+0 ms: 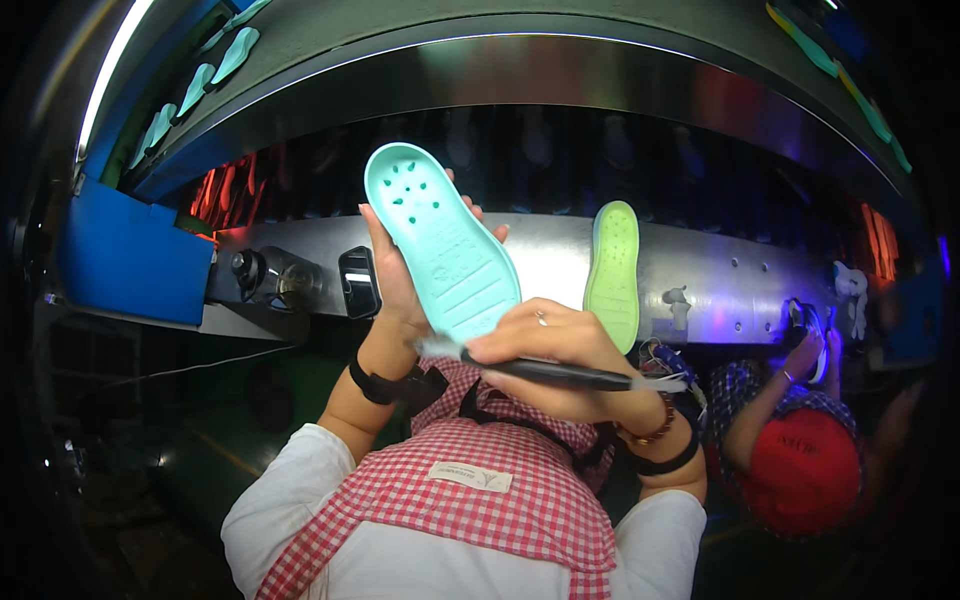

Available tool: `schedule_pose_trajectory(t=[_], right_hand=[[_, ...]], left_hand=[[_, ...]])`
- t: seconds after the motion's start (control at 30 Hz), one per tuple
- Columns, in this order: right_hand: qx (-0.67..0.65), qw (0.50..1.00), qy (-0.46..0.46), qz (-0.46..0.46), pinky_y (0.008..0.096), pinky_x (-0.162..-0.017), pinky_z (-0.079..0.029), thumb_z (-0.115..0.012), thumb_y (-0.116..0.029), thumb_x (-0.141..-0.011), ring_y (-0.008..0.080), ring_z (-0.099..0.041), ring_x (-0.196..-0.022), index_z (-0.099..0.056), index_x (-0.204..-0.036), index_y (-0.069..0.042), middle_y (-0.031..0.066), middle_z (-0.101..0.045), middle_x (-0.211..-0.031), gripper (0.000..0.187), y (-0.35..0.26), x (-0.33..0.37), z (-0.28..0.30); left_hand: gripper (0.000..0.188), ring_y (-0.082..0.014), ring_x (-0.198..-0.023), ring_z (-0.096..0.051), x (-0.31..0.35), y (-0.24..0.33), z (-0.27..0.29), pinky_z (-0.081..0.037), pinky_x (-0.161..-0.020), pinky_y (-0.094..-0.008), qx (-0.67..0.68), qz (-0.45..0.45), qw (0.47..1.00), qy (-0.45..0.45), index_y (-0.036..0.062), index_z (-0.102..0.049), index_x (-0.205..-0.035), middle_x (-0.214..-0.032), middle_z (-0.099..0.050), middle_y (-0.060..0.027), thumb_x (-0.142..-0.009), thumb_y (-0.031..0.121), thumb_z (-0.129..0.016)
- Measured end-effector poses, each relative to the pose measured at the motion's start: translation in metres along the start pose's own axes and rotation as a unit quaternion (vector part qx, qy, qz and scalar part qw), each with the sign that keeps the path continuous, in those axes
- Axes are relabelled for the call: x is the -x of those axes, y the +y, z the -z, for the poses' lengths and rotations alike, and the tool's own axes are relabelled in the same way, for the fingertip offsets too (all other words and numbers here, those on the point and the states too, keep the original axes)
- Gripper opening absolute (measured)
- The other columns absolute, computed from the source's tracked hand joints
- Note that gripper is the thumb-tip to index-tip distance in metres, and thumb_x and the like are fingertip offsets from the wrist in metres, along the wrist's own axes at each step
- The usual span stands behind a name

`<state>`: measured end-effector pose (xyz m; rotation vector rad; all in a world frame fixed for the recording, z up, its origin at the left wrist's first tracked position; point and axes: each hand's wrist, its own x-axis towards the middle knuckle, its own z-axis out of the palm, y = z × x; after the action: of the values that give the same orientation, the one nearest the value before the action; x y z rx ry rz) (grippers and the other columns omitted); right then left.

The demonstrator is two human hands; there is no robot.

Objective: Applying a liquid primer or adhesive to the underside of shoe soles using a brush on a manufacturing line.

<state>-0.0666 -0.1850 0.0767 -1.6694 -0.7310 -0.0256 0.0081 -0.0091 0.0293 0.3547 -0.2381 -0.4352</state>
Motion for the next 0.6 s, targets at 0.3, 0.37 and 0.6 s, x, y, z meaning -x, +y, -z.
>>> schedule_pose_trajectory(t=[0.3, 0.37, 0.6], right_hand=[[-0.149, 0.986, -0.047, -0.057, 0.036, -0.088, -0.042, -0.067, 0.001, -0.068, 0.0231, -0.053, -0.103, -0.064, -0.088, 0.0, 0.0124, -0.064, -0.089, 0.021, 0.017, 0.014, 0.014], [-0.232, 0.964, 0.099, -0.086, 0.0379, -0.092, -0.04, -0.064, 0.002, -0.07, 0.0259, -0.054, -0.102, -0.062, -0.088, 0.003, 0.0151, -0.063, -0.093, 0.018, 0.031, 0.016, 0.013], [-0.386, 0.891, 0.166, -0.169, 0.0289, -0.082, -0.047, -0.056, 0.002, -0.078, 0.0208, -0.059, -0.092, -0.058, -0.093, 0.005, 0.0164, -0.059, -0.099, 0.016, 0.024, 0.013, -0.013]], left_hand=[[0.078, -0.0276, -0.109, -0.048, 0.0, 0.014, -0.011, -0.037, -0.096, -0.0465, -0.016, -0.013, 1.0, -0.02, 0.0026, -0.036, -0.126, -0.121, -0.047, -0.0149, -0.081, 0.066, -0.028], [0.076, -0.0325, -0.1, -0.055, -0.007, 0.011, -0.032, -0.048, -0.083, -0.0431, -0.024, -0.033, 0.997, 0.067, 0.0016, -0.041, -0.122, -0.115, -0.051, -0.0169, -0.082, 0.065, -0.027], [0.06, -0.0305, -0.106, -0.051, 0.028, -0.016, -0.045, -0.036, -0.097, -0.0461, 0.062, -0.022, 0.994, 0.091, 0.0017, -0.033, -0.129, -0.121, -0.047, -0.0178, -0.092, 0.045, -0.015]])
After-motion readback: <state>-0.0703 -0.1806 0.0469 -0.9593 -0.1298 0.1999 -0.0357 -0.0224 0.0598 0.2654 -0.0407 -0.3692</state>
